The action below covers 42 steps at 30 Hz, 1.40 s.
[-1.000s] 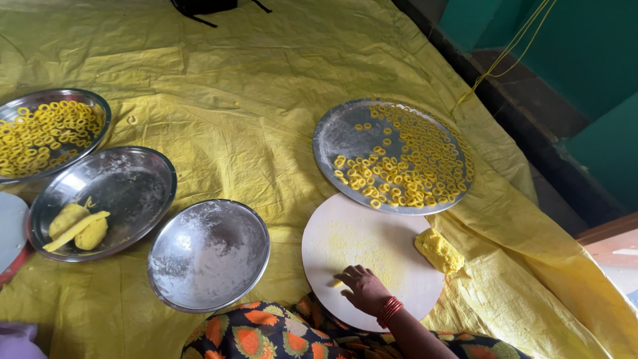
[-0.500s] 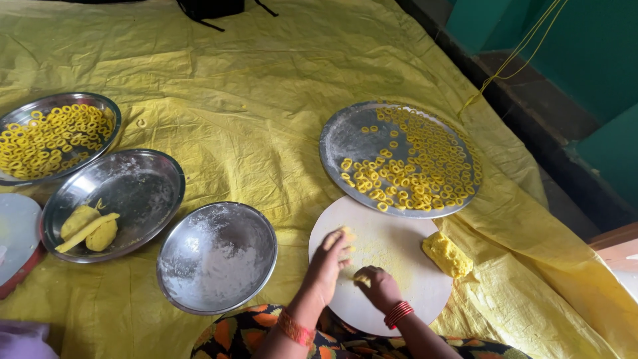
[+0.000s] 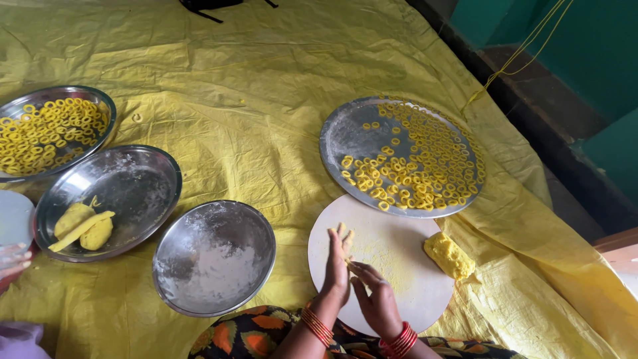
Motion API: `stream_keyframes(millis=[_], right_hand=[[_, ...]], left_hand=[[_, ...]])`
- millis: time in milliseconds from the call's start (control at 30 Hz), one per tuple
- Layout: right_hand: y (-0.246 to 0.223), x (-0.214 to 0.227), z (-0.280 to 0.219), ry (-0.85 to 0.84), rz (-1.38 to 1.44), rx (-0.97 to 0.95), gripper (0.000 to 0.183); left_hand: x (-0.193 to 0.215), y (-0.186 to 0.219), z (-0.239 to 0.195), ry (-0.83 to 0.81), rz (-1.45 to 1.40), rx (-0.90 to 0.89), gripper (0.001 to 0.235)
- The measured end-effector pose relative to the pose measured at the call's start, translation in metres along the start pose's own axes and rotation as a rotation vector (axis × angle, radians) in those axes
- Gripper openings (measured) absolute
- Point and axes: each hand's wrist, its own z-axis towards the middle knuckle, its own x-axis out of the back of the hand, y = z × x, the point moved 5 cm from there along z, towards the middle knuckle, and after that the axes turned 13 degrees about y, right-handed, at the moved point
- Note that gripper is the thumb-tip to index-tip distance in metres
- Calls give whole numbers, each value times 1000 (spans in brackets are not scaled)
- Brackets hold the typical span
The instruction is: The person rolls small pieces of yellow dough between their palms to form thin ropes, then joins the ends to create rings. The rings are placed onto a large metal tray. The person repeats this process with multiple pieces of dough.
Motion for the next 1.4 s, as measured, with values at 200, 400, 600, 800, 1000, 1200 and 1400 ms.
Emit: stream_keyframes(millis=[200,400,600,800,1000,1200,1400], right_hand=[[19,-19,-22,-253,402,-158,62],[20,12,6,-118,520,-128,63],[12,8,4,-177,481,-147,63],[-7,-9,-20,-216,211,74,68],[-21,-15,-45,-272,244,24,74],[3,-4,-17,-187,264,58,82],[12,0,-6,-168,313,42,84]], left_hand=[[1,-7,-6,-42,-216,164,97],[2,-6,3,-70,-479,86,100],[-2,-2,0,-86,-393,73,101],[-2,12,-15,-162,-182,94,100],[7,37,-5,-89,-87,-89,102],[-13,7,-28,-253,-75,2,96],[-18,-2,-33,-306,-146,18,93]])
